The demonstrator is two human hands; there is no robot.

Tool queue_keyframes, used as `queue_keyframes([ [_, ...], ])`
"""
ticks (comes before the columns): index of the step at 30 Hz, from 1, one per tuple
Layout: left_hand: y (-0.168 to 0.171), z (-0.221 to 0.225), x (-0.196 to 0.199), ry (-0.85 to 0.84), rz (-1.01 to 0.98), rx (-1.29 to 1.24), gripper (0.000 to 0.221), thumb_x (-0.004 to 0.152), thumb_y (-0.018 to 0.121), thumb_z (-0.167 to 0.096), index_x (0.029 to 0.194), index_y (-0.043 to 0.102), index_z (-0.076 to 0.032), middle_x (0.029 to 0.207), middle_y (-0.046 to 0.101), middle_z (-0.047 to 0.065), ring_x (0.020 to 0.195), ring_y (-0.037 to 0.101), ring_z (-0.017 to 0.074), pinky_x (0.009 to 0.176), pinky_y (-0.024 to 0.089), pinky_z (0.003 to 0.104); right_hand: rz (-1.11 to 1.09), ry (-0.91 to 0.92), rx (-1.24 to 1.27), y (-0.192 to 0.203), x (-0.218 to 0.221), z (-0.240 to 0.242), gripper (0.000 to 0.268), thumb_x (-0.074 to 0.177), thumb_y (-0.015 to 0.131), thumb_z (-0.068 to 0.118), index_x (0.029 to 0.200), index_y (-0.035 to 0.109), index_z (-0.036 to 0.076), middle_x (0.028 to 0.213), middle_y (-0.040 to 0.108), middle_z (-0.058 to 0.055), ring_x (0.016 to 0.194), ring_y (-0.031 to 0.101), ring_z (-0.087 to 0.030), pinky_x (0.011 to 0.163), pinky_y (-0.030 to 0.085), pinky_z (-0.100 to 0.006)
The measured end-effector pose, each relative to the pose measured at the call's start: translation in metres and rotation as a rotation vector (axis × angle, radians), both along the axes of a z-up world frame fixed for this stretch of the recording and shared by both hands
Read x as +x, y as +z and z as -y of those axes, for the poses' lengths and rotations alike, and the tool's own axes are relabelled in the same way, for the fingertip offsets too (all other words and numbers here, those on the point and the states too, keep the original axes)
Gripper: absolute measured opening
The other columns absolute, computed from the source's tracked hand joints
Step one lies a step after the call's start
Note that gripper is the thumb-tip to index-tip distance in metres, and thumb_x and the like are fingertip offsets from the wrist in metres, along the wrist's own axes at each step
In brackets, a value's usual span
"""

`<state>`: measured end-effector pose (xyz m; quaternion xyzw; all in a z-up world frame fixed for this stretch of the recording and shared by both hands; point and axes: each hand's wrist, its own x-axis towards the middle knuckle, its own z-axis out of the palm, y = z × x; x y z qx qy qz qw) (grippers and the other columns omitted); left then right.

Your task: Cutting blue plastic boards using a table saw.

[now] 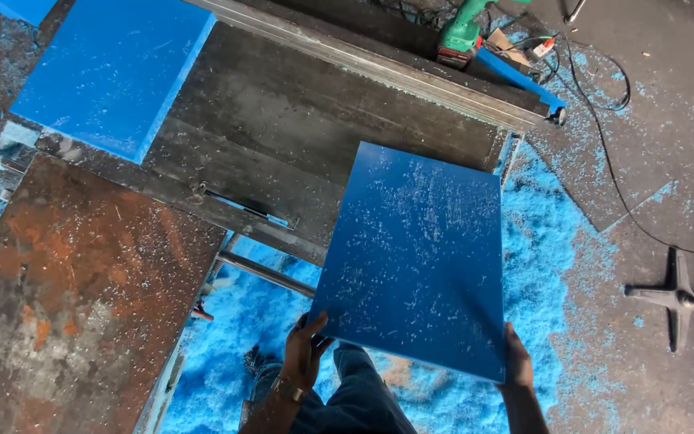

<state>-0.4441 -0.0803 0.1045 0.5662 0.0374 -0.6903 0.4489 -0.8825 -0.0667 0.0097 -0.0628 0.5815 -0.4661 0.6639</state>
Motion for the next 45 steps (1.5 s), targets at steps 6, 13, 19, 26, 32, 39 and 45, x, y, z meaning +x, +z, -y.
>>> queue_keyframes([
  [6, -0.153, 0.022, -0.02, 0.371, -0.249, -0.342, 0.022, 0.092, 0.077, -0.008, 0.104, 0.06, -0.013, 0.106, 0.067, 0.001, 0.101, 0.066, 0.0191, 0.093, 0.049, 0.039, 0.335, -0.223, -0.068, 0.015, 0.113, -0.007, 0.053, 0.099, 0.048, 0.048, 0.138, 0.051, 0.012, 0.147, 0.055, -0.014, 0.136, 0.051, -0.035, 0.117, 0.036, -0.051],
  [13, -0.075, 0.057, -0.033, 0.352, -0.359, -0.423, 0.012, 0.086, 0.073, -0.014, 0.096, 0.066, -0.016, 0.103, 0.072, -0.001, 0.108, 0.071, 0.019, 0.103, 0.053, 0.042, 0.244, -0.236, -0.02, -0.029, 0.166, 0.091, 0.051, 0.1, 0.058, 0.04, 0.14, 0.051, 0.01, 0.135, 0.062, -0.009, 0.122, 0.061, -0.028, 0.106, 0.052, -0.047],
  [19, -0.146, -0.032, 0.036, -0.511, 0.47, -0.366, 0.043, 0.091, 0.07, -0.037, 0.122, 0.075, -0.007, 0.116, 0.079, 0.007, 0.109, 0.072, 0.0211, 0.093, 0.056, 0.037, 0.361, -0.222, -0.106, -0.08, 0.172, 0.122, 0.049, 0.103, 0.058, 0.04, 0.14, 0.049, 0.009, 0.131, 0.062, -0.014, 0.114, 0.065, -0.032, 0.098, 0.057, -0.048],
  [26, -0.267, -0.234, 0.178, -0.608, 0.845, 0.35, 0.05, 0.099, 0.061, -0.049, 0.121, 0.07, -0.005, 0.11, 0.069, 0.013, 0.103, 0.065, 0.0244, 0.084, 0.048, 0.035, 0.41, -0.161, -0.098, -0.093, 0.189, 0.135, 0.043, 0.102, 0.057, 0.037, 0.137, 0.053, 0.011, 0.135, 0.063, -0.011, 0.122, 0.063, -0.033, 0.104, 0.054, -0.05],
  [32, -0.255, -0.343, 0.196, 0.114, 0.372, 0.546, 0.048, 0.09, 0.072, -0.043, 0.122, 0.071, -0.008, 0.113, 0.078, 0.01, 0.102, 0.07, 0.027, 0.081, 0.054, 0.043, 0.438, -0.055, -0.025, -0.106, 0.186, 0.141, 0.049, 0.102, 0.056, 0.044, 0.138, 0.053, 0.011, 0.135, 0.063, -0.011, 0.122, 0.063, -0.032, 0.106, 0.053, -0.048],
  [39, -0.264, -0.351, 0.203, -0.392, 0.813, 0.132, 0.04, 0.093, 0.061, -0.035, 0.126, 0.071, -0.015, 0.121, 0.069, 0.0, 0.101, 0.071, 0.0157, 0.08, 0.058, 0.029, 0.178, 0.326, 0.14, -0.044, 0.198, 0.139, 0.059, 0.103, 0.051, 0.053, 0.117, 0.056, -0.004, 0.131, 0.07, -0.025, 0.117, 0.071, -0.035, 0.098, 0.056, -0.047],
  [45, -0.244, -0.274, 0.255, 0.04, 0.521, 0.331, 0.044, 0.095, 0.069, -0.035, 0.122, 0.073, -0.001, 0.11, 0.079, 0.013, 0.095, 0.073, 0.0237, 0.079, 0.054, 0.037, -0.382, 0.581, 0.247, 0.048, 0.242, 0.173, 0.048, 0.099, 0.059, 0.04, 0.122, 0.065, -0.002, 0.122, 0.074, -0.023, 0.106, 0.074, -0.036, 0.081, 0.064, -0.04],
])
